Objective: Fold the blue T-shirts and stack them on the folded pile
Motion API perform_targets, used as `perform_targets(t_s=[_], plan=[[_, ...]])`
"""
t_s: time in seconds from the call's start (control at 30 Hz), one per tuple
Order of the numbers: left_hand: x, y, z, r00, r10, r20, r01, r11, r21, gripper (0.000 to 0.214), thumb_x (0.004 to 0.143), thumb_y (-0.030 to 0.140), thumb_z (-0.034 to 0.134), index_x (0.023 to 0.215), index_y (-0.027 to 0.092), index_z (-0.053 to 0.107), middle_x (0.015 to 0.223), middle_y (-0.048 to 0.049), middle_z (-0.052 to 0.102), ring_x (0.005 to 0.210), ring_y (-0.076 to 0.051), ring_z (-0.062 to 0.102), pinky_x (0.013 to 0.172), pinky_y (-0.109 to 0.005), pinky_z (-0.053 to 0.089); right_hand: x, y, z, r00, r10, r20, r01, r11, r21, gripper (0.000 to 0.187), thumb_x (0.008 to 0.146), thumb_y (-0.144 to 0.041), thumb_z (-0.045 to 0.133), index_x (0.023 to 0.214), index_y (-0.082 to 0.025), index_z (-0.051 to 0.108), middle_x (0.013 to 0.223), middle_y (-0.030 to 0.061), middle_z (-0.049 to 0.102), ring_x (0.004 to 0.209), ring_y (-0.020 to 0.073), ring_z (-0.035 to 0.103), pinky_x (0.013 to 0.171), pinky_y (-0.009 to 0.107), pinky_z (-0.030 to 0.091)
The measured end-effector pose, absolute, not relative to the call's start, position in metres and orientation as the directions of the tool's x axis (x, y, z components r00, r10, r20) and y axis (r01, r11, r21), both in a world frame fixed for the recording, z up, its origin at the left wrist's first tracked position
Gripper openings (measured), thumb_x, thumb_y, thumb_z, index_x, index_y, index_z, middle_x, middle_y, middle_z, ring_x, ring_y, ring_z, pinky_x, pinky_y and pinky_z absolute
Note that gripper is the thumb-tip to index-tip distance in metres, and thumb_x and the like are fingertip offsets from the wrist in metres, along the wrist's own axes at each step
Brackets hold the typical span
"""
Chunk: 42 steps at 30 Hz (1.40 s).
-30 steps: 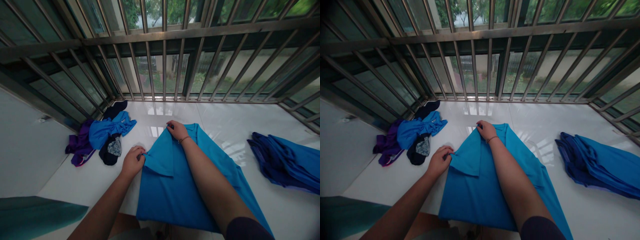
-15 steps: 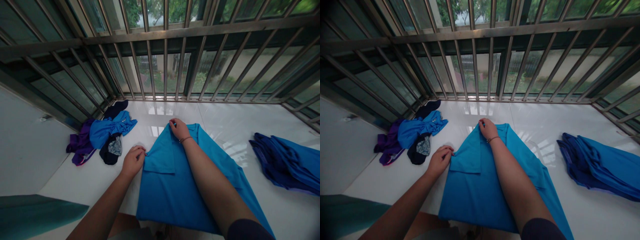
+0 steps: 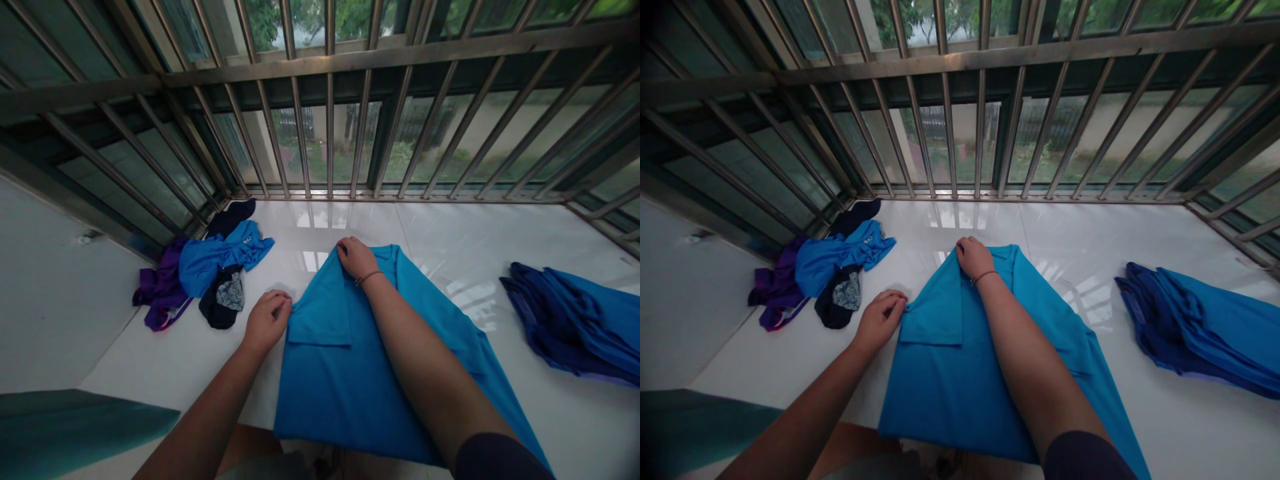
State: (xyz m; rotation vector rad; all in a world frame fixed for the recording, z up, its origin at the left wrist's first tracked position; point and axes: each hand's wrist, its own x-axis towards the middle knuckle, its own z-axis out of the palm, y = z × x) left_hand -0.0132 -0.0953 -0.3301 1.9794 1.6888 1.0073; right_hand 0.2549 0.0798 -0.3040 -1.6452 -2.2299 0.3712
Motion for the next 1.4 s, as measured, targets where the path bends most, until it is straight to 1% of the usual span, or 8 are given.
perform_targets(t_s=[0.23,0.37,0.47,0.6,0.77,1.03,1.27,1.4], plan=[[-0.018,-0.093,-0.338,-0.061,0.976,0.207,0.709,-0.104,0.697,0.029,0.081,0.01,0.056,0.098,0.026,0.073,0.098,-0.0022,0.078,0.096,-0.024,0.072,0.088,-0.038,0.057,0.26,0.035,-0.252,-0.399,0.917,-0.015,0.858,0.368,-0.357,0.027,0.104,-0.042,0.069,0.119,-0.021,0.076,0.1,0.0114,0.081,0.095,0.0289,0.074,0.08,0.035,0.05],[-0.018,-0.09,-0.338,-0.009,0.97,0.241,0.722,-0.16,0.673,0.027,0.077,0.006,0.054,0.087,0.026,0.07,0.095,-0.0017,0.077,0.097,-0.024,0.071,0.089,-0.038,0.055,0.267,-0.047,-0.246,-0.572,0.82,-0.009,0.78,0.54,-0.317,0.038,0.099,-0.044,0.079,0.13,-0.025,0.072,0.113,0.0104,0.079,0.098,0.0282,0.074,0.081,0.035,0.051],[-0.018,-0.088,-0.338,0.013,0.966,0.257,0.706,-0.191,0.682,0.028,0.077,0.004,0.054,0.085,0.026,0.07,0.096,-0.0017,0.077,0.098,-0.024,0.071,0.09,-0.038,0.055,0.273,-0.097,-0.262,-0.619,0.783,-0.067,0.774,0.593,-0.222,0.039,0.09,-0.036,0.089,0.124,-0.026,0.074,0.121,0.011,0.076,0.103,0.0309,0.072,0.082,0.038,0.054],[-0.019,-0.088,-0.339,-0.004,0.977,0.214,0.72,-0.146,0.679,0.029,0.078,0.005,0.056,0.088,0.025,0.074,0.095,-0.0018,0.077,0.096,-0.024,0.07,0.088,-0.037,0.054,0.283,-0.117,-0.279,-0.569,0.82,-0.065,0.81,0.545,-0.217,0.013,0.102,-0.023,0.073,0.114,-0.022,0.076,0.119,0.011,0.075,0.109,0.03,0.071,0.089,0.039,0.056],[-0.019,-0.088,-0.338,0.016,0.983,0.181,0.743,-0.132,0.656,0.029,0.079,0.007,0.059,0.092,0.025,0.077,0.093,-0.0032,0.076,0.096,-0.025,0.069,0.087,-0.037,0.054,0.293,-0.116,-0.277,-0.414,0.91,0.025,0.832,0.39,-0.395,0.018,0.11,-0.021,0.06,0.121,-0.021,0.073,0.12,0.0091,0.074,0.109,0.0244,0.072,0.095,0.034,0.054],[-0.022,-0.088,-0.335,0.17,0.955,0.244,0.692,-0.292,0.66,0.022,0.081,0.016,0.069,0.098,0.026,0.078,0.109,-0.0035,0.08,0.108,-0.027,0.07,0.101,-0.042,0.053,0.284,-0.131,-0.277,-0.282,0.957,0.07,0.846,0.283,-0.452,0.018,0.109,-0.019,0.06,0.122,-0.02,0.072,0.122,0.0089,0.074,0.111,0.0232,0.072,0.095,0.031,0.051],[-0.024,-0.083,-0.344,0.129,0.959,0.253,0.674,-0.272,0.686,0.024,0.082,0.011,0.061,0.091,0.026,0.078,0.105,-0.0036,0.079,0.108,-0.025,0.071,0.102,-0.041,0.054,0.276,-0.148,-0.274,-0.269,0.963,0.012,0.932,0.264,-0.249,0.02,0.11,-0.027,0.06,0.123,-0.02,0.074,0.122,0.0123,0.073,0.113,0.0288,0.067,0.094,0.037,0.05],[-0.022,-0.083,-0.343,0.124,0.957,0.263,0.692,-0.273,0.668,0.022,0.083,0.012,0.061,0.089,0.026,0.077,0.104,-0.0036,0.078,0.105,-0.025,0.071,0.097,-0.04,0.055,0.253,-0.164,-0.274,-0.391,0.918,0.068,0.898,0.397,-0.188,0.022,0.108,-0.031,0.064,0.128,-0.023,0.072,0.13,0.0122,0.07,0.123,0.0319,0.061,0.101,0.042,0.048]])
